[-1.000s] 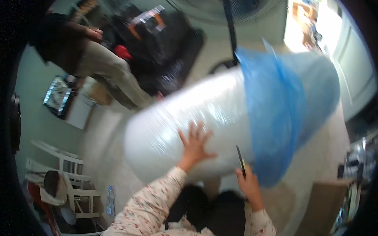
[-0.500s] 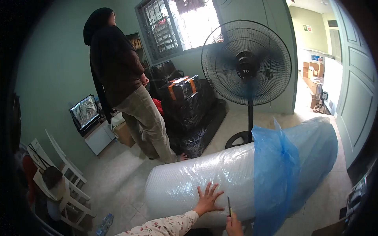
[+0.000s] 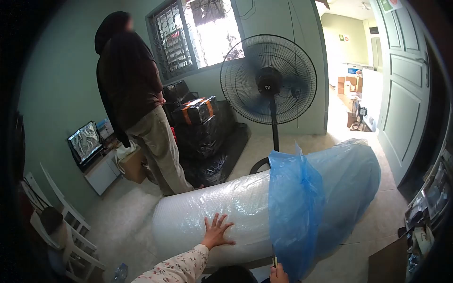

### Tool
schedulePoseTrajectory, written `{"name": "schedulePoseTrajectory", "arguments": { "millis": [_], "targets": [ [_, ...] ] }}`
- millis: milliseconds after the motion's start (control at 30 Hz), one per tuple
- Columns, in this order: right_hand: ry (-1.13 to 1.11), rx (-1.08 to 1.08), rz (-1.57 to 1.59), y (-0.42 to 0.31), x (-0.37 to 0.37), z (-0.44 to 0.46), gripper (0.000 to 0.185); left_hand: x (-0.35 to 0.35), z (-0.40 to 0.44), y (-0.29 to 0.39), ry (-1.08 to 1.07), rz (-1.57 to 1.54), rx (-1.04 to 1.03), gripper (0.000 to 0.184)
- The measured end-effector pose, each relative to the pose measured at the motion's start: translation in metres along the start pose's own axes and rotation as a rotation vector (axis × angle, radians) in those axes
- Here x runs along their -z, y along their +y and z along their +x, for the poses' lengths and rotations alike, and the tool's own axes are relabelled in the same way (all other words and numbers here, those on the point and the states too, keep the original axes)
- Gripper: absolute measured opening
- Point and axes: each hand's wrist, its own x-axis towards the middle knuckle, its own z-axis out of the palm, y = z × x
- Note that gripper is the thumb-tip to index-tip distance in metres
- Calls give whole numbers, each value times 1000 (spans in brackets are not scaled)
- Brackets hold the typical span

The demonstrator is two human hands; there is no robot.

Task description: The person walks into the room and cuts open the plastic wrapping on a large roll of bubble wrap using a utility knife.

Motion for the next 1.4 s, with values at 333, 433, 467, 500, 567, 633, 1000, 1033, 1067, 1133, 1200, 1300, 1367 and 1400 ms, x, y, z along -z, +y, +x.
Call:
{"name": "schedulePoseTrajectory", "arguments": {
  "millis": [333, 433, 467, 500, 567, 633, 1000, 1033, 1067, 1133, 1200, 1300, 1367, 1400],
  "targets": [
    [313, 410, -104, -26, -22, 55, 14, -13, 1, 2, 55, 0, -28, 85],
    [254, 334, -168, -40, -19, 73, 17, -9, 6, 8, 5, 16, -3, 85],
    [243, 329, -165, -43, -22, 80, 17, -9, 7, 12, 14, 8, 1, 86],
    [282, 363, -160, -45, -26, 85, 16, -9, 8, 15, 17, -2, 6, 86],
    [330, 433, -69, -46, -35, 93, 16, -13, 10, 18, 9, -43, -8, 86],
    [285, 406, 207, -55, -43, 95, 17, -13, 11, 22, 86, -51, -9, 83],
    [-121, 111, 725, -91, -40, 46, 21, -9, 22, 18, 90, -77, 13, 83],
    [-113, 128, 736, -93, -44, 40, 21, -8, 21, 17, 118, -74, 1, 83],
    [-107, 133, 730, -92, -48, 32, 21, -8, 16, 16, 126, -80, -2, 83],
    [23, 168, 483, -85, -53, 27, 21, -3, 19, 15, 97, -91, -13, 84],
    [197, 197, 136, -70, -51, 33, 19, 1, 25, 12, 113, -91, -21, 84],
    [380, 141, -327, -64, -58, 32, 18, -1, 27, 9, 67, -96, -32, 81],
    [400, 133, -597, -71, -69, 43, 20, -2, 28, 7, 102, -82, -46, 80],
    [388, 119, -604, -78, -75, 49, 20, -2, 27, 8, 116, -91, -51, 79]
  ]
}}
